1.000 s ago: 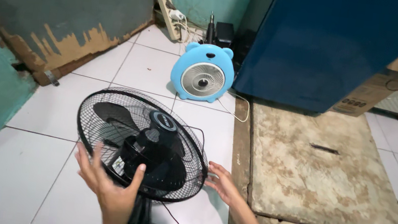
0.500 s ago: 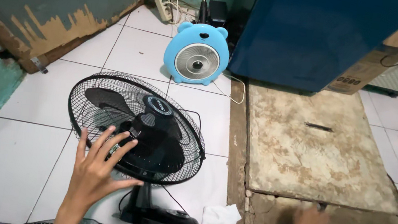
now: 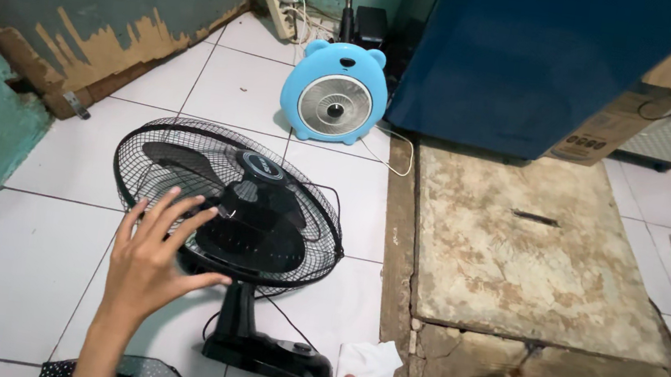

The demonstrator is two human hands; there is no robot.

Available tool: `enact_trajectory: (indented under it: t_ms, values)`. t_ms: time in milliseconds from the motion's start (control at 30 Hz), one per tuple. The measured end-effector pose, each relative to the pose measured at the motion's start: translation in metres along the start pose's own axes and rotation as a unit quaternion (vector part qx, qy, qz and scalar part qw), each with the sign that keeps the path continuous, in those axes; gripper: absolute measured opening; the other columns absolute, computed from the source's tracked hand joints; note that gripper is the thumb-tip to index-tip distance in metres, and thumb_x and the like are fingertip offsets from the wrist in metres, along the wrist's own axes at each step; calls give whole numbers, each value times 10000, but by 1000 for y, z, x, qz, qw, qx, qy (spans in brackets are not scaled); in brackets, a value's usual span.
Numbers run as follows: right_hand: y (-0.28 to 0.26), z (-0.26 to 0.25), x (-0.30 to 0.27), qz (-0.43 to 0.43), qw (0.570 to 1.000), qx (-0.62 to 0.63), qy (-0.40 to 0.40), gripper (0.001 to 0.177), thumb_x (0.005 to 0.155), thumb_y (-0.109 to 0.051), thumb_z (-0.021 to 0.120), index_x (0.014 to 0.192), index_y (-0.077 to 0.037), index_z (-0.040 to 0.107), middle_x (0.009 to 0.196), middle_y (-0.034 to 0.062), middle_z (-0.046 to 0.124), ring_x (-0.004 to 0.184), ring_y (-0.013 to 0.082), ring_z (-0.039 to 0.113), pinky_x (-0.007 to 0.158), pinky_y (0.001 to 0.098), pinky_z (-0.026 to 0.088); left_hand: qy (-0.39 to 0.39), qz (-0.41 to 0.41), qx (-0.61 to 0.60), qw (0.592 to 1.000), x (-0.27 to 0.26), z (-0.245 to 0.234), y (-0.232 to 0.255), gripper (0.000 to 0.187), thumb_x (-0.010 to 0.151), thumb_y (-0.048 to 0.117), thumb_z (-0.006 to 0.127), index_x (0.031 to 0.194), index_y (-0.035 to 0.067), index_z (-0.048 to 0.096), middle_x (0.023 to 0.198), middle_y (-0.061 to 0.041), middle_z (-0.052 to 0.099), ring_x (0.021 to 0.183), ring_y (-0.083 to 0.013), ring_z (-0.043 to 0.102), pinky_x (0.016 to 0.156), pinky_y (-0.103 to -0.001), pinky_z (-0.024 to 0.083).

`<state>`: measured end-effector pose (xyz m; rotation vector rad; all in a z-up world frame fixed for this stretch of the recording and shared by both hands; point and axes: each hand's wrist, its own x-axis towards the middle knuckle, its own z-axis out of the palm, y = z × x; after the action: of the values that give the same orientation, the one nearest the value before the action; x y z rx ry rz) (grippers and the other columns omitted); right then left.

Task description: The person disassembles a black electric fan by removing the front grille, fan blades, and central hub cap. They then wipe the exposed motor housing with a white cloth. The fan remains disassembled at the end of the clip.

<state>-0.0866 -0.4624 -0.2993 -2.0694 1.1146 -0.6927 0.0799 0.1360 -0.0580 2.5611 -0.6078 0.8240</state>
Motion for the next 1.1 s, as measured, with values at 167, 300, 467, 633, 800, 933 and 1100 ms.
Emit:
enact_trajectory:
  t_ms: [167, 300, 467, 633, 800, 933, 1100]
  values:
    - [-67, 34, -17, 67, 889, 442, -95, 569, 932, 36, 532, 1479, -103, 464, 1118, 27, 656, 969, 138, 623, 817, 302, 522, -4, 12, -3, 1000, -2, 2, -2, 968, 494, 704, 804, 1337, 259, 632, 1424, -3, 578, 1417, -245, 444, 1219, -527, 266]
    - [-146, 65, -30, 75, 725, 596, -339, 464, 970, -109, 574, 1426, -40, 523, 996, 42, 619, 856, 139, 600, 728, 252, 520, -3, 5, -15, 1000, -5, 6, 4, 863, 594, 652, 787, 1349, 266, 628, 1450, 8, 566, 1453, -233, 408, 1236, -536, 226]
    - [-207, 150, -61, 88, 725, 468, -498, 549, 1005, -483, 479, 1234, -6, 623, 640, -44, 485, 502, 56, 442, 418, 203, 364, 89, -151, -89, 980, 0, 28, 21, 604, 837, 421, 790, 1362, 168, 633, 1549, -55, 497, 1511, -295, 381, 1263, -575, 169]
    - [-212, 233, -69, 100, 847, 284, -437, 478, 908, -446, 771, 967, 3, 617, 543, -23, 465, 413, 98, 384, 373, 282, 245, 180, -397, -279, 856, 44, 41, -27, 918, 770, 387, 883, 1434, -15, 392, 1487, -266, 384, 1396, -408, 369, 1166, -550, 287]
    - [-225, 264, -56, 197, 830, 202, -481, 557, 857, -668, 693, 730, -140, 567, 503, -25, 461, 370, 99, 391, 348, 260, 189, 48, -581, -440, 683, 68, 42, -93, 860, 712, 357, 858, 1406, 61, 447, 1351, -232, 486, 1208, -364, 534, 860, -526, 544]
    - [-232, 265, -59, 252, 768, 239, -538, 572, 827, -721, 661, 660, -179, 585, 547, -41, 519, 365, 89, 360, 336, 230, 214, 42, -570, -475, 669, 59, 51, -102, 694, 772, 306, 868, 1301, -30, 570, 1165, -148, 583, 988, -302, 618, 698, -486, 609]
    - [-247, 245, -51, 191, 753, 318, -543, 541, 890, -661, 607, 963, -130, 682, 817, 52, 711, 333, 39, 319, 302, 197, 199, 79, -523, -534, 660, 41, 40, -92, 627, 769, 205, 796, 1322, 43, 551, 1149, -133, 634, 965, -283, 669, 682, -470, 604]
